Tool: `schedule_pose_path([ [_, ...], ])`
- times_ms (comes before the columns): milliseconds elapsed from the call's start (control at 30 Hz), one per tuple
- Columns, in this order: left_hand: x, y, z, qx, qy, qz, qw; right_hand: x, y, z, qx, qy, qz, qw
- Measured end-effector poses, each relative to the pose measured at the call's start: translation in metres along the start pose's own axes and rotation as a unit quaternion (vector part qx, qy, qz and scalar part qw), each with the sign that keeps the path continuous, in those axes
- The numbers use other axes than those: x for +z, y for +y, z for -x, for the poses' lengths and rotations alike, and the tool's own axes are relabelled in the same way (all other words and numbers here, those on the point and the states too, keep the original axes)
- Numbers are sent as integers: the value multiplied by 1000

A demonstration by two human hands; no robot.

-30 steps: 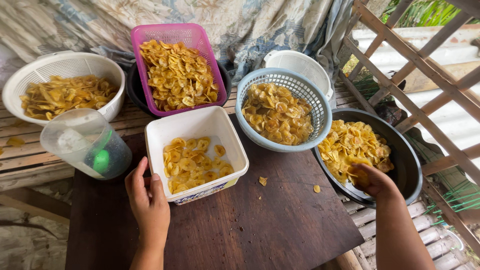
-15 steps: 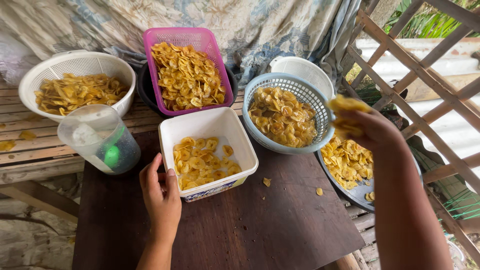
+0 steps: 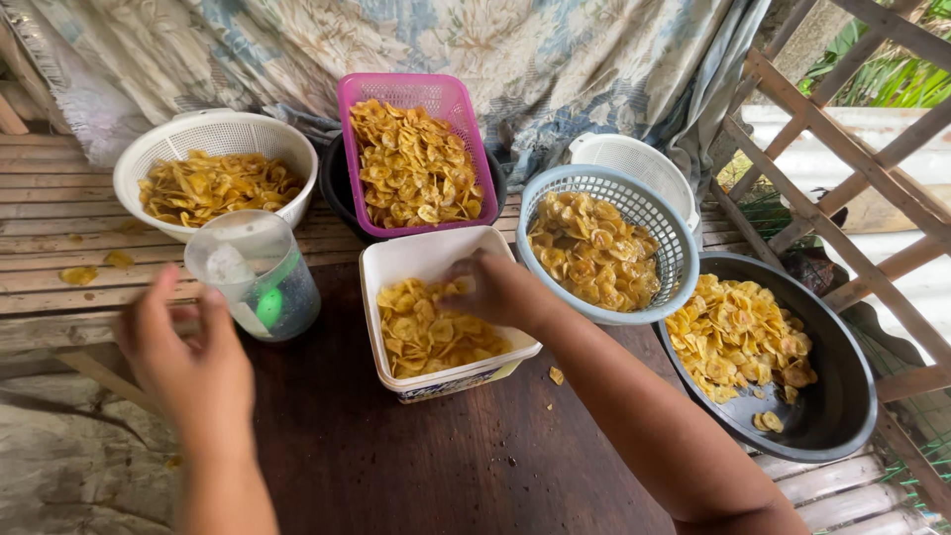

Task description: The person sorts and seasons fried banana chips by pouring them from a container into a strainer, transferring them by hand into a square plastic bin, and pouring liquid seasoning over them.

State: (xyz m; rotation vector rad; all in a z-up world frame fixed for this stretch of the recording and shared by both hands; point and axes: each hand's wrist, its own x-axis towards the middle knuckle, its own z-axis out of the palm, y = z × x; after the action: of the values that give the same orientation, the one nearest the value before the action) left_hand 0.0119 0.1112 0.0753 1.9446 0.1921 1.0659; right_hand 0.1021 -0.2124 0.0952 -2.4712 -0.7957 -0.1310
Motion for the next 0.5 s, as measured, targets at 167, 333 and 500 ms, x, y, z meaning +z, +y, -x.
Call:
schedule_pose_path([
  [167,13,-45,-97,-75,-164,-196,964,-6,-26,-7,68,8,-29,997],
  [333,39,-59,-131,-140,-302,-329,884,-15,-65,-21,-11,25,-33,999],
  [500,47,-60,-115,-142,-274,-330,892,5,-95,-66,-198,100,-26,975],
])
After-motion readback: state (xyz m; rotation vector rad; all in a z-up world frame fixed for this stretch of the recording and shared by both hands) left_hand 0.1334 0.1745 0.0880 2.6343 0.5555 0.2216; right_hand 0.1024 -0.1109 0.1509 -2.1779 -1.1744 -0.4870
